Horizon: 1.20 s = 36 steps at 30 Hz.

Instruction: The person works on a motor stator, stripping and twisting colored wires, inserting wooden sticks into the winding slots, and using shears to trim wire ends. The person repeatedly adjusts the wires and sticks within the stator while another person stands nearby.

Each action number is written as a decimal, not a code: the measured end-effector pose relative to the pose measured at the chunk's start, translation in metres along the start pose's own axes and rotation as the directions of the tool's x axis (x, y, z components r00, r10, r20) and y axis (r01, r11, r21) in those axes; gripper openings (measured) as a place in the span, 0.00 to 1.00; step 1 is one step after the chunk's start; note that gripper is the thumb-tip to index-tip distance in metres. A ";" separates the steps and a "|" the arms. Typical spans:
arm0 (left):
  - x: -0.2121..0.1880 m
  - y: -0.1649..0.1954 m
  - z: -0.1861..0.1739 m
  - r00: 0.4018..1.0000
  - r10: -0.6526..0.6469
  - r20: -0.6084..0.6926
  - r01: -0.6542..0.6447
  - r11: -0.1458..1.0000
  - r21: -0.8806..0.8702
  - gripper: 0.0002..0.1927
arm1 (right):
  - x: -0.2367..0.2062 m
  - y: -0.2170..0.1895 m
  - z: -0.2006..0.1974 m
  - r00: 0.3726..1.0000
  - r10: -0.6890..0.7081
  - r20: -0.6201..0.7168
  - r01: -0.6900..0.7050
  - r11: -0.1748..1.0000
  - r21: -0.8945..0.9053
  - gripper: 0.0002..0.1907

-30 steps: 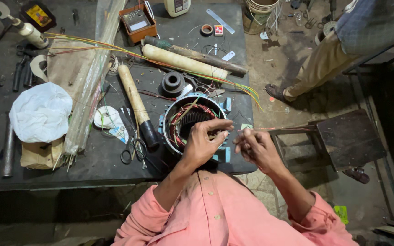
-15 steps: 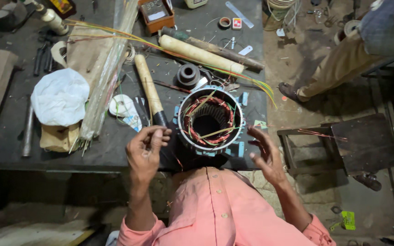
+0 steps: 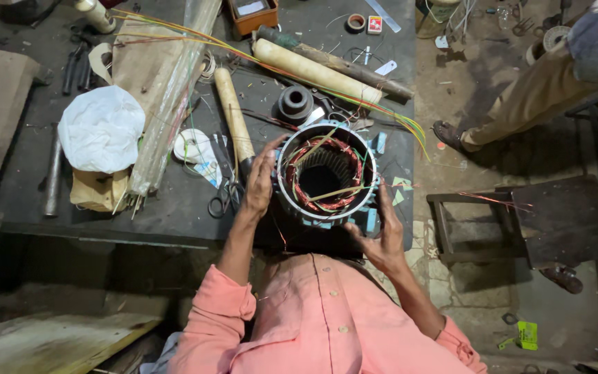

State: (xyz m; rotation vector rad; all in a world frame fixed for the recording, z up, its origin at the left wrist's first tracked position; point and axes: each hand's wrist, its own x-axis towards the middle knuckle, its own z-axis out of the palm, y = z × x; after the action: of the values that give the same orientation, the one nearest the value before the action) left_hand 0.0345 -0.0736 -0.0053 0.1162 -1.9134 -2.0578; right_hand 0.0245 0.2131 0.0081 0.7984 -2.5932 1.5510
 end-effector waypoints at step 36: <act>-0.155 0.023 0.094 0.952 -0.305 0.000 0.286 0.894 -0.345 0.15 | -0.049 0.008 -0.063 0.946 -0.245 -0.213 0.214 0.964 -0.157 0.16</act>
State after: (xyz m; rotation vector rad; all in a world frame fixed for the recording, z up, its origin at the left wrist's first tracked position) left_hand 0.1587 0.0601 0.0011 0.3990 -1.5515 -2.5263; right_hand 0.0484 0.2887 0.0203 0.8202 -2.3151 1.3067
